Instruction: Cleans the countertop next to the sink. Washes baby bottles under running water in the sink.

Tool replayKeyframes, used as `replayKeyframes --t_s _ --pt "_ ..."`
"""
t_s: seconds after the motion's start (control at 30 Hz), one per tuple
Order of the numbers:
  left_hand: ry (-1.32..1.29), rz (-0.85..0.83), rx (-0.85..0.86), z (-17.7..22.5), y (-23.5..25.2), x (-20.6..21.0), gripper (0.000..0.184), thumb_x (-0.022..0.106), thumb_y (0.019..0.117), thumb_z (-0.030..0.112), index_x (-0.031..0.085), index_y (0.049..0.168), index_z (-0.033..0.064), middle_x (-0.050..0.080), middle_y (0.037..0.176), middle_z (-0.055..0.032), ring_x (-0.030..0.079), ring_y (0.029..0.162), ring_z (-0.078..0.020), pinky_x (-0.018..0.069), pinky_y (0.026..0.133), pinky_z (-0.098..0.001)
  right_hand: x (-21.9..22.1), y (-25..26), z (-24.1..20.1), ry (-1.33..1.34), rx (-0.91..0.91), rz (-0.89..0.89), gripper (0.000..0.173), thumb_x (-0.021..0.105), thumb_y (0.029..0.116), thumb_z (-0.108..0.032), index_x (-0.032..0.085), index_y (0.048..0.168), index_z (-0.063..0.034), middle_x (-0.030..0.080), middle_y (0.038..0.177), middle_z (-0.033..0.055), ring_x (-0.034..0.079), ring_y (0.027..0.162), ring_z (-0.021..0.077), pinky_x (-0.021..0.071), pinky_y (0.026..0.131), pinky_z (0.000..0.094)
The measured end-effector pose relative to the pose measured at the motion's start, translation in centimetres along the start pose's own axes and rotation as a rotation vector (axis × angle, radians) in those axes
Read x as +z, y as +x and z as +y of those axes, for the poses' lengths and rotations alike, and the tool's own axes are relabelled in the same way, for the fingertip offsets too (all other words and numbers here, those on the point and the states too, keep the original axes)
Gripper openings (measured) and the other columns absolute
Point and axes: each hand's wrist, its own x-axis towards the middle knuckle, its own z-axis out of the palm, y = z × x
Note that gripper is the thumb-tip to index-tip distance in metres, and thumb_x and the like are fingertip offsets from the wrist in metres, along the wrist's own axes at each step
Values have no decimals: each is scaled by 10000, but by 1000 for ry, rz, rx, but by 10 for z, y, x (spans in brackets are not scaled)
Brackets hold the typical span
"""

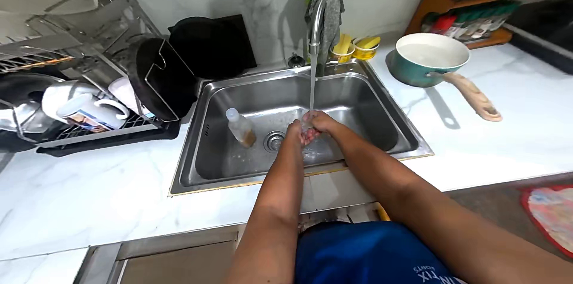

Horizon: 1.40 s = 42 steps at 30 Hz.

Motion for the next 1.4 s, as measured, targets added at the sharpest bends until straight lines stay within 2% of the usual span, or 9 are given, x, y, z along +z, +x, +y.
replayKeyframes --t_s 0.1,0.23,0.5,0.57,0.67,0.9,0.97,1.2,1.4 --pt "50 -28 11 1 -1 1 417 383 1100 457 586 1150 96 539 722 -72 518 535 -159 471 505 -285 -12 8 11 -13 -143 -126 287 559 1062 -169 605 1332 -80 674 941 115 615 713 138 536 677 322" --pt "-3 -73 6 -1 -4 8 433 318 1107 404 497 855 101 397 541 -11 354 369 -96 317 348 -217 -14 4 17 -51 -213 -53 239 580 1046 -140 650 1252 -41 670 903 115 580 674 137 519 670 333" --pt "-50 -157 11 -3 -1 12 484 357 1093 445 405 711 151 305 486 26 276 334 -82 263 324 -215 6 2 -3 -37 -57 181 318 599 1046 -253 662 1218 8 685 1117 248 665 1008 350 517 907 545" --pt "42 -171 40 -5 -2 10 483 335 1104 469 434 763 143 327 507 22 288 350 -82 269 342 -213 7 -7 -10 31 58 215 386 565 1068 -324 655 1233 13 670 1089 215 650 936 301 535 853 484" --pt "169 -164 29 -4 0 12 414 378 1092 448 512 886 114 423 576 -8 367 396 -99 334 371 -225 -4 -6 0 254 201 169 405 529 1073 -415 634 1181 -40 562 796 46 509 579 107 467 546 265" --pt "356 -157 271 -9 2 24 361 544 1061 393 607 1179 58 550 734 -50 492 533 -117 447 505 -255 -13 -10 3 433 250 113 352 483 1099 -258 544 1390 -70 649 1129 182 674 859 248 584 751 400" --pt "435 -128 340 -8 3 22 405 598 1045 359 588 1273 24 606 934 -131 553 701 -186 507 654 -345 -12 -12 0 475 283 85 362 439 1113 -252 517 1424 -85 628 1185 188 670 910 269 583 789 426" --pt "356 -118 433 -8 5 11 360 741 954 247 605 1185 7 603 837 -92 520 606 -136 486 576 -308 -5 2 8 674 316 58 336 458 1093 -290 569 1259 -20 650 947 142 670 765 230 593 726 384" --pt "346 -138 406 -4 -10 12 188 634 1005 123 617 1130 -17 577 790 -72 526 591 -127 497 574 -286 -6 2 8 703 330 56 285 441 1097 -285 568 1159 -38 608 808 91 634 657 189 583 661 346"
